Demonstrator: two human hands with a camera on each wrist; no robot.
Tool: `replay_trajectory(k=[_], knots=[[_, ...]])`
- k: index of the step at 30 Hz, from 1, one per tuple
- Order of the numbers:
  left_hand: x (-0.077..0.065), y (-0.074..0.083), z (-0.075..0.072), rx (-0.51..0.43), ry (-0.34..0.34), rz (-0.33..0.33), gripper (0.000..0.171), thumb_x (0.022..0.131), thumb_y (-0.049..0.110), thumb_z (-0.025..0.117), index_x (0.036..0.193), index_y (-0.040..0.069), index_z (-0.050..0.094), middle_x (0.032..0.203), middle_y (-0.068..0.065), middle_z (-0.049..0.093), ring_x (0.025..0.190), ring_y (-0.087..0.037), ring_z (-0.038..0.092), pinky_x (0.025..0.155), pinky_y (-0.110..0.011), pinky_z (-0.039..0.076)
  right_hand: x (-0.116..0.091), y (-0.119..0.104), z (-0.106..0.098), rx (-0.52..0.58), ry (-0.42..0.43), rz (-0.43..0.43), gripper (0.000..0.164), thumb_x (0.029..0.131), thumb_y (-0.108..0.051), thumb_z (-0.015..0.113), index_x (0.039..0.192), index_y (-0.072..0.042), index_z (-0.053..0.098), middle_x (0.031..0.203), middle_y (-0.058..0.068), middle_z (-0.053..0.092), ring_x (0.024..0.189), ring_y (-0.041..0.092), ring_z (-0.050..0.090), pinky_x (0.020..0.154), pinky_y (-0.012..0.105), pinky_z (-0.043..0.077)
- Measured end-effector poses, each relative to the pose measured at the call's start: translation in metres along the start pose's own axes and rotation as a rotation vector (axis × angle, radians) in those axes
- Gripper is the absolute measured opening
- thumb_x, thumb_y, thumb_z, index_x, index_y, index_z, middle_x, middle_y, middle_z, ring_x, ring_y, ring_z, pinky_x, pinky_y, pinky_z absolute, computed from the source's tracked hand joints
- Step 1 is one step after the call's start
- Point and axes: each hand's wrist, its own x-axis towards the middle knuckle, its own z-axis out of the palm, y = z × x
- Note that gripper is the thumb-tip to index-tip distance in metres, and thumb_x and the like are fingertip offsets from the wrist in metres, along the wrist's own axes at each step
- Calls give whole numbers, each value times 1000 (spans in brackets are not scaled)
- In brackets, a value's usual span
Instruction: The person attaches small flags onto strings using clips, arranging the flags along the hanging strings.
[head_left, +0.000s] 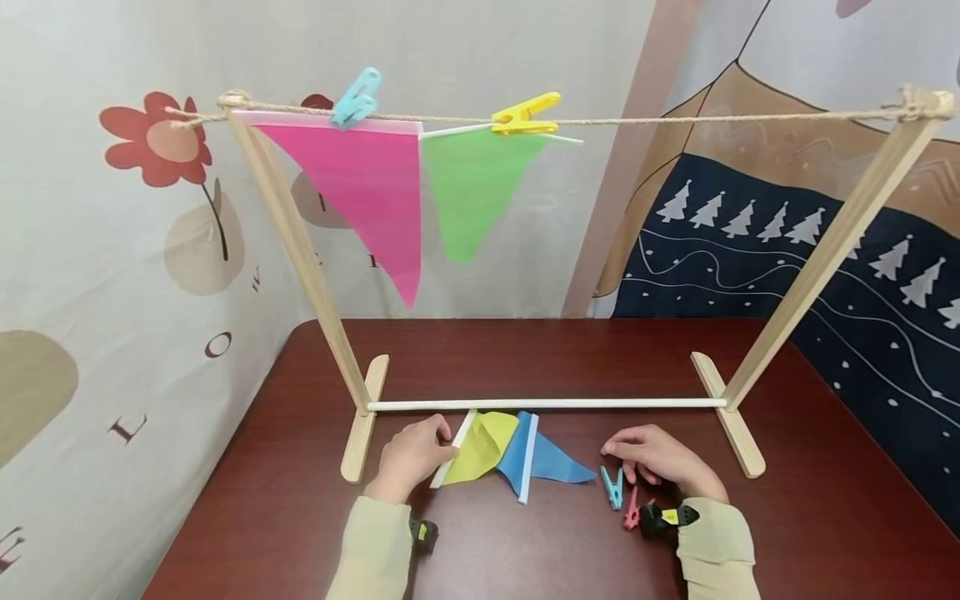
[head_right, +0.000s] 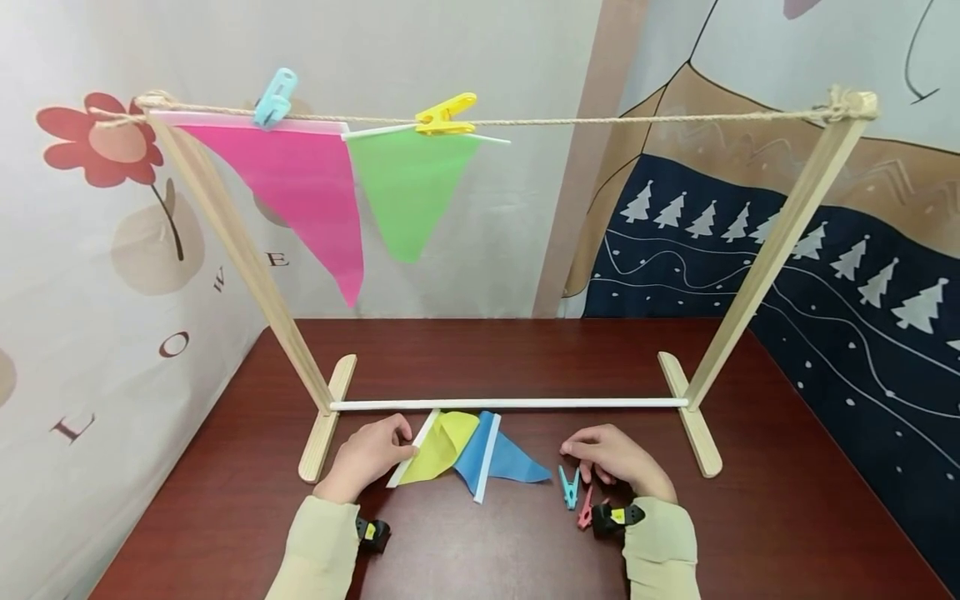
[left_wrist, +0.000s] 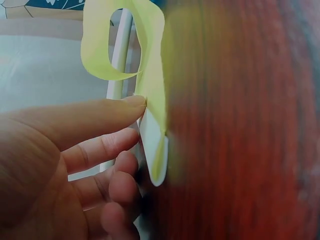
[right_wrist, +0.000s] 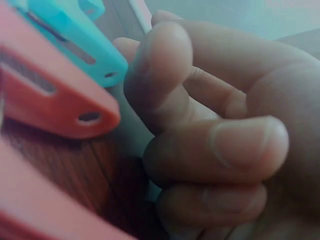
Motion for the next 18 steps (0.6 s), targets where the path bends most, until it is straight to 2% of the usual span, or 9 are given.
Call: replay_trajectory(k=[9, 14, 18], knots=[[-2, 0, -7, 58, 9, -18, 8, 74, 28, 62, 73, 24, 55, 68, 7, 53, 60, -14, 49, 48, -35, 36, 0, -3, 4, -19, -12, 26, 27, 87, -34, 55, 87, -10, 66, 56, 8, 58, 34, 9, 33, 34, 22, 29], [-5, -4, -18, 76, 32, -61, 5, 74, 21, 60, 70, 21, 57, 71, 5, 55, 60, -16, 50, 46, -35, 37, 1, -4, 4, -43, -10, 27, 30, 87, -36, 55, 82, -8, 67, 58, 8, 61, 35, 9, 34, 35, 22, 31], [-6, -6, -22, 65, 15, -69, 4, 75, 19, 59, 70, 19, 58, 71, 5, 55, 59, -15, 49, 46, -33, 36, 2, -3, 5, -53, 0, 37, 32, 85, -37, 56, 79, -8, 67, 60, 7, 62, 35, 8, 37, 36, 23, 35]])
